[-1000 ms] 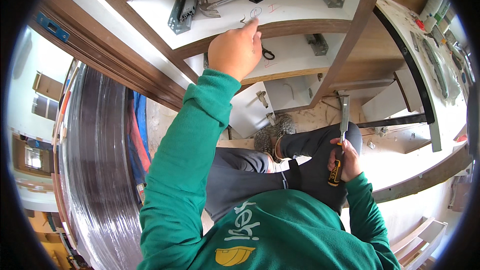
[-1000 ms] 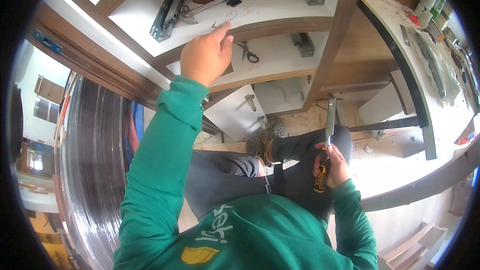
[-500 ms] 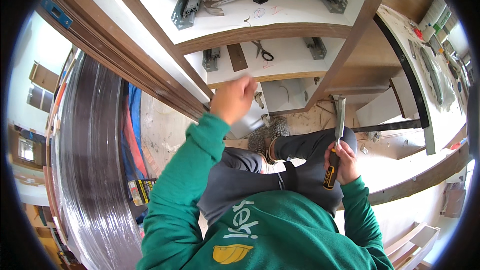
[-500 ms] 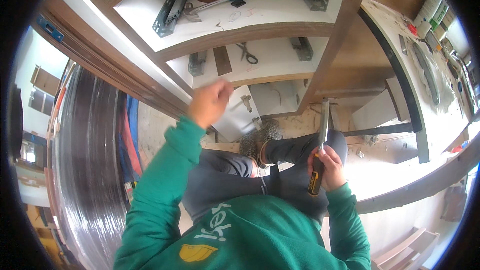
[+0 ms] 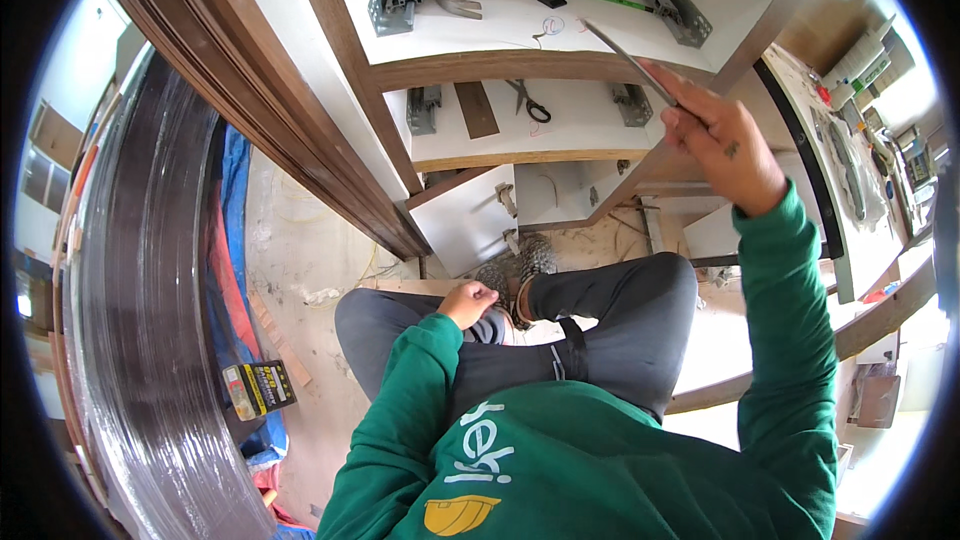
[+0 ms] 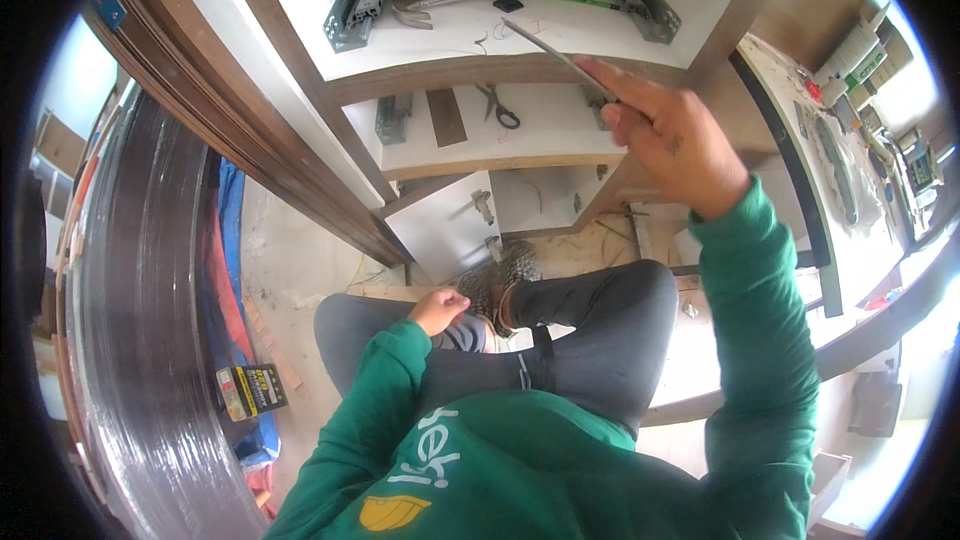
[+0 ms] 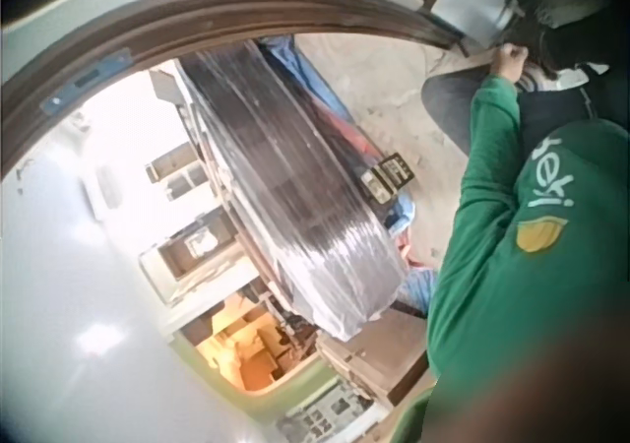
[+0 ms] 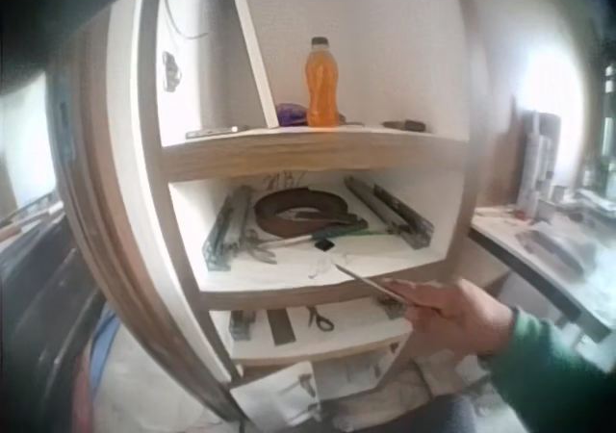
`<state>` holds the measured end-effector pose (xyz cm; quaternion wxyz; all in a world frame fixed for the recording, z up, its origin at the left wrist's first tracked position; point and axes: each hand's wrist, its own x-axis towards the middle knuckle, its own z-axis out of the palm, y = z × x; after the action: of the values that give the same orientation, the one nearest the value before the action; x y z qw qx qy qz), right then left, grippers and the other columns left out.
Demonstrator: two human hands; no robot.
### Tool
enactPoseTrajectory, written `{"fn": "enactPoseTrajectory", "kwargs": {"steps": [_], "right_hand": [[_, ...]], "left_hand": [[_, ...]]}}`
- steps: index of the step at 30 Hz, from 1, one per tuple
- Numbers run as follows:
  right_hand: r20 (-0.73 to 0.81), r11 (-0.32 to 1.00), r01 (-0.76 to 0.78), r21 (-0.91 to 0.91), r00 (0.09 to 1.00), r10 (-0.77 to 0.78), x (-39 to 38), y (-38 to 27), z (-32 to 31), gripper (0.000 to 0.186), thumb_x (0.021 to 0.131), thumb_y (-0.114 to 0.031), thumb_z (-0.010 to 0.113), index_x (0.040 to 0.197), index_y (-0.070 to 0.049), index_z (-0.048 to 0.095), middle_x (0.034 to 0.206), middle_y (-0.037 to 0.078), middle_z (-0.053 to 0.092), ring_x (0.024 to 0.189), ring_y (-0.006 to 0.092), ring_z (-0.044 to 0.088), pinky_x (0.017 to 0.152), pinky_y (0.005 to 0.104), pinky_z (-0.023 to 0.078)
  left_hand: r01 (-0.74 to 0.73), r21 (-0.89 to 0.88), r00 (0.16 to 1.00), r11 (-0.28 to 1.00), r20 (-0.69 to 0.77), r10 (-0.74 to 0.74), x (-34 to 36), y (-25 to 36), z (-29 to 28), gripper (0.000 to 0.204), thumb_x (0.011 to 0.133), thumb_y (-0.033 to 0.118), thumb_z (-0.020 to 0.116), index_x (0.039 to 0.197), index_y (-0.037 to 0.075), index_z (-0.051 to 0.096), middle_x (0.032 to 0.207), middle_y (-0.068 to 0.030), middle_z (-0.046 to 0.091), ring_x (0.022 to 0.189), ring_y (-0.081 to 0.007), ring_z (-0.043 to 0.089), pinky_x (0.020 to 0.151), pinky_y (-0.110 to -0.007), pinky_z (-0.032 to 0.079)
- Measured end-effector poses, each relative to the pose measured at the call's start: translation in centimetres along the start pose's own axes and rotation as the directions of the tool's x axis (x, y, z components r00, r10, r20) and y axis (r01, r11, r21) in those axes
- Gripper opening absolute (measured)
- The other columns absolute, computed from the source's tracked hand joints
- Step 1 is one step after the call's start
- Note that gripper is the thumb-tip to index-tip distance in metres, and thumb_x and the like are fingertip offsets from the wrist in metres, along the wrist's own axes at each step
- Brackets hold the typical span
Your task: The person sits on the floor and uses a chisel to trim the edge of a wooden cabinet trim piece. They repeatedly test the fit against the cabinet, scrape away material, and check alignment. A sanding block is briefly used to smooth the edge before returning to chiseling.
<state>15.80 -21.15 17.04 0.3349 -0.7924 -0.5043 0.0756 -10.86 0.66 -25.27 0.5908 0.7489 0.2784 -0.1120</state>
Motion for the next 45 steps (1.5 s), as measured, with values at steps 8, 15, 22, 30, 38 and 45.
{"fn": "enactPoseTrajectory", "kwargs": {"steps": [8, 15, 22, 30, 38, 45], "right_hand": [[0.213, 0.865, 0.191, -0.464, 0.972, -0.100, 5.9, -0.3, -4.1, 0.047, 0.102, -0.012, 0.063, 0.148, -0.021, 0.062, 0.104, 0.022, 0.072, 0.087, 0.0376, 0.067, 0.084, 0.0433, 0.054], [0.330, 0.745, 0.346, -0.571, 0.927, -0.178, 8.5, 0.5, -5.2, 0.040, 0.103, -0.018, 0.064, 0.144, -0.017, 0.066, 0.080, 0.017, 0.062, 0.072, 0.0328, 0.058, 0.071, 0.0438, 0.048], [0.307, 0.732, 0.340, -0.590, 0.933, -0.187, 9.9, 1.2, -4.9, 0.035, 0.102, -0.023, 0.066, 0.136, -0.018, 0.071, 0.081, 0.015, 0.067, 0.069, 0.0318, 0.062, 0.069, 0.0423, 0.051], [0.331, 0.781, 0.371, -0.502, 0.917, -0.223, 10.3, 1.7, -4.9, 0.034, 0.102, -0.018, 0.067, 0.135, -0.011, 0.072, 0.074, 0.015, 0.061, 0.062, 0.0294, 0.055, 0.062, 0.0413, 0.047], [0.309, 0.679, 0.409, -0.609, 0.911, -0.272, 10.6, 1.0, -4.6, 0.030, 0.101, -0.024, 0.067, 0.128, -0.016, 0.076, 0.078, 0.014, 0.067, 0.068, 0.0314, 0.063, 0.067, 0.0438, 0.051], [0.331, 0.658, 0.407, -0.633, 0.911, -0.244, 10.1, 1.1, -4.9, 0.034, 0.101, -0.020, 0.065, 0.134, -0.015, 0.073, 0.071, 0.011, 0.059, 0.061, 0.0281, 0.055, 0.062, 0.0400, 0.047]], "left_hand": [[0.060, 0.083, 0.995, 0.995, -0.087, -0.053, 2.3, -3.0, -0.3, 0.045, 0.094, 0.048, 0.073, 0.101, 0.003, 0.076, 0.091, -0.0123, 0.078, 0.085, -0.0264, 0.074, 0.078, -0.038, 0.056], [-0.007, 0.084, 0.993, 0.996, -0.115, 0.017, 3.0, -3.6, -0.1, 0.034, 0.100, 0.035, 0.071, 0.099, 0.000, 0.071, 0.079, -0.0065, 0.073, 0.068, -0.0155, 0.066, 0.066, -0.033, 0.052], [-0.016, 0.105, 0.992, 0.994, -0.119, 0.029, 3.4, -3.5, 0.0, 0.034, 0.100, 0.034, 0.072, 0.099, 0.000, 0.071, 0.079, -0.0069, 0.073, 0.068, -0.0159, 0.066, 0.066, -0.033, 0.052], [0.021, 0.081, 0.995, 0.996, -0.103, -0.012, 3.3, -2.6, -0.2, 0.038, 0.099, 0.037, 0.072, 0.101, -0.001, 0.072, 0.080, -0.0076, 0.074, 0.070, -0.0171, 0.068, 0.067, -0.034, 0.052], [0.018, 0.115, 0.993, 0.993, -0.116, -0.005, 3.4, -2.6, -0.2, 0.038, 0.099, 0.038, 0.072, 0.102, 0.000, 0.074, 0.083, -0.0084, 0.075, 0.072, -0.0184, 0.069, 0.069, -0.034, 0.053], [0.041, 0.134, 0.995, 0.990, -0.092, -0.029, 3.0, -1.8, -0.4, 0.043, 0.096, 0.046, 0.072, 0.102, 0.003, 0.075, 0.092, -0.0138, 0.077, 0.087, -0.0288, 0.073, 0.080, -0.040, 0.056]]}}
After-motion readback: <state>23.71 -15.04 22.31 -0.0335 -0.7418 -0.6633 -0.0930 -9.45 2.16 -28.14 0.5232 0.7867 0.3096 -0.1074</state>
